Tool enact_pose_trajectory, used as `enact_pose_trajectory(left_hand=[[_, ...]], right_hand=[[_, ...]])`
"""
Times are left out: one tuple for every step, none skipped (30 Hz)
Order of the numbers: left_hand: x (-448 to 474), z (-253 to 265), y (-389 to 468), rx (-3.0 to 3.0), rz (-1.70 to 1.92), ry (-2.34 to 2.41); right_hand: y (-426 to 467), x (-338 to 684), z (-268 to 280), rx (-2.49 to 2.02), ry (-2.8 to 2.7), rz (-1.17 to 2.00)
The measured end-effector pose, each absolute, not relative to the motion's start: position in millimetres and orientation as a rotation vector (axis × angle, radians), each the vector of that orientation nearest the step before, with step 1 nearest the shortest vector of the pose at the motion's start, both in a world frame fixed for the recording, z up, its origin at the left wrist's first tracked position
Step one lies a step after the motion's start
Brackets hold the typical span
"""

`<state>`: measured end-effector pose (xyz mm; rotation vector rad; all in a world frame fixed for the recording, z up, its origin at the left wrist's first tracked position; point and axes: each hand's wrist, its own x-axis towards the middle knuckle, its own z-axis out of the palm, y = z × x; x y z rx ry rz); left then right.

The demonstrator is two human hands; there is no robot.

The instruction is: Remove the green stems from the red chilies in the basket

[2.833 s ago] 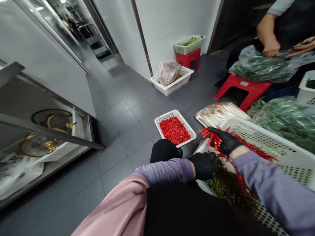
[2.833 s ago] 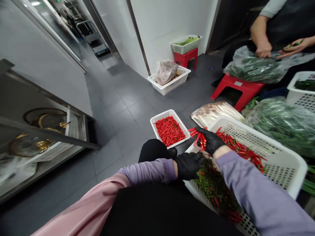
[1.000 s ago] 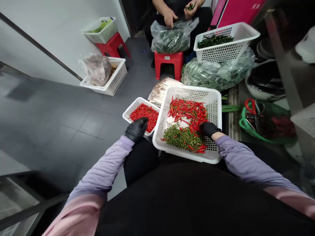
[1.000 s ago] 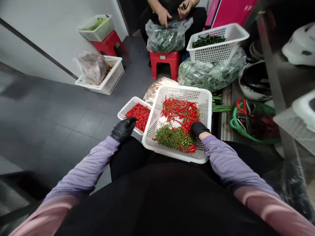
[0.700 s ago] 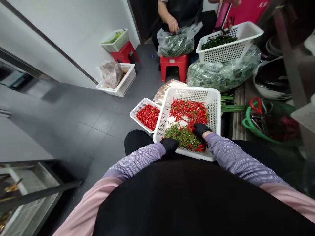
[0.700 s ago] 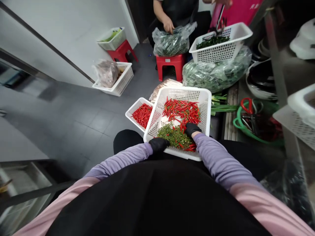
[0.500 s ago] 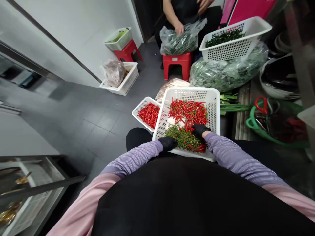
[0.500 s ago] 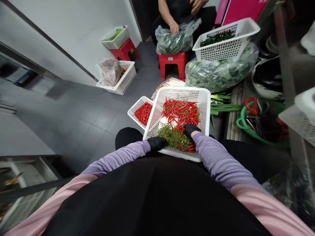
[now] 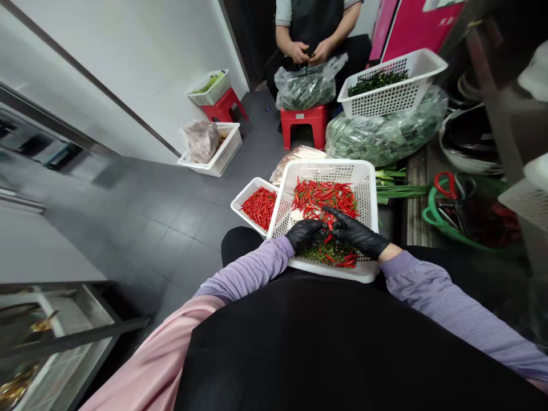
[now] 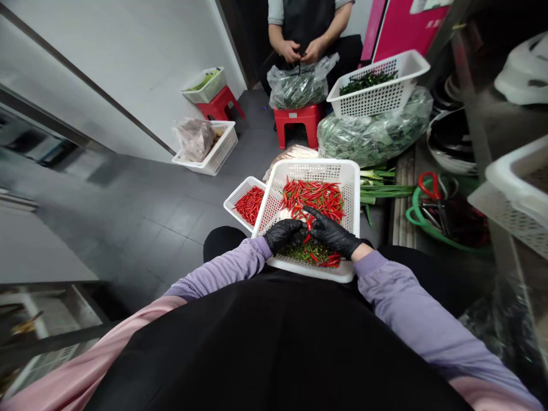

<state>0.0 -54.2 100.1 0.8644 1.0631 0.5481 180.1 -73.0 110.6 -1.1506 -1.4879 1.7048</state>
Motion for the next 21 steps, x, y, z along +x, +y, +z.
enact_pose_trajectory(left_hand=[[-1.4, 100.6, -54.5, 0.877, 0.550, 1.055], [-2.5, 100.7, -54.1, 0.897, 0.544, 1.061], [-2.9, 100.6, -53.2, 0.917, 0.535, 1.081], [-2.7, 100.9, -52.1, 0.934, 0.526, 1.109], [-1.6, 101.7, -50.8, 0.951, 0.523, 1.143], [0.1, 103.5, -49.5, 0.974, 0.525, 1.180], [2.2, 106.3, -48.1, 1.014, 0.530, 1.224], [4.4, 110.3, -46.5, 1.083, 0.527, 1.274], [6.4, 115.2, -44.4, 1.192, 0.512, 1.326], [7.9, 120.6, -41.6, 1.346, 0.478, 1.375], [8.6, 125.9, -38.0, 1.531, 0.425, 1.425], [8.7, 130.3, -33.8, 1.730, 0.348, 1.470], [8.2, 133.1, -29.0, 1.920, 0.255, 1.510], [7.8, 133.6, -23.9, 2.075, 0.151, 1.550], [8.0, 131.1, -18.9, 2.185, 0.043, 1.581], [9.7, 125.5, -14.3, 2.253, -0.067, 1.590], [13.3, 117.0, -10.5, 2.290, -0.167, 1.559], [19.2, 106.3, -7.7, 2.309, -0.254, 1.487], [27.2, 94.7, -6.2, 2.318, -0.318, 1.389], [36.4, 83.5, -6.1, 2.321, -0.360, 1.278], [46.0, 74.2, -7.3, 2.305, -0.378, 1.196]], right_hand=[[-73.8, 179.8, 113.0, -1.131, -1.559, 1.680], [-73.9, 179.2, 114.7, -1.113, -1.631, 1.647], [-73.6, 178.5, 115.7, -1.096, -1.689, 1.616], [-73.0, 177.6, 116.1, -1.081, -1.724, 1.592], [-72.3, 176.9, 116.1, -1.075, -1.733, 1.575], [-71.5, 176.4, 115.8, -1.076, -1.719, 1.566], [-70.5, 176.5, 115.3, -1.081, -1.685, 1.565], [-69.2, 177.4, 114.7, -1.085, -1.644, 1.575], [-67.5, 179.0, 114.0, -1.089, -1.603, 1.590], [-65.3, 181.6, 113.5, -1.096, -1.562, 1.609], [-62.7, 185.1, 113.1, -1.114, -1.518, 1.632], [-59.6, 189.3, 112.9, -1.142, -1.459, 1.653], [-56.1, 194.1, 112.8, -1.179, -1.377, 1.662], [-52.3, 199.2, 112.6, -1.218, -1.269, 1.661], [-48.3, 204.5, 112.0, -1.251, -1.135, 1.650], [-44.2, 209.7, 110.8, -1.270, -0.989, 1.632], [-40.2, 214.6, 108.9, -1.273, -0.852, 1.609], [-36.7, 219.0, 106.4, -1.264, -0.738, 1.587], [-33.8, 222.6, 103.4, -1.255, -0.653, 1.567], [-32.1, 225.4, 100.5, -1.248, -0.609, 1.545], [-31.9, 227.1, 98.3, -1.240, -0.626, 1.526]])
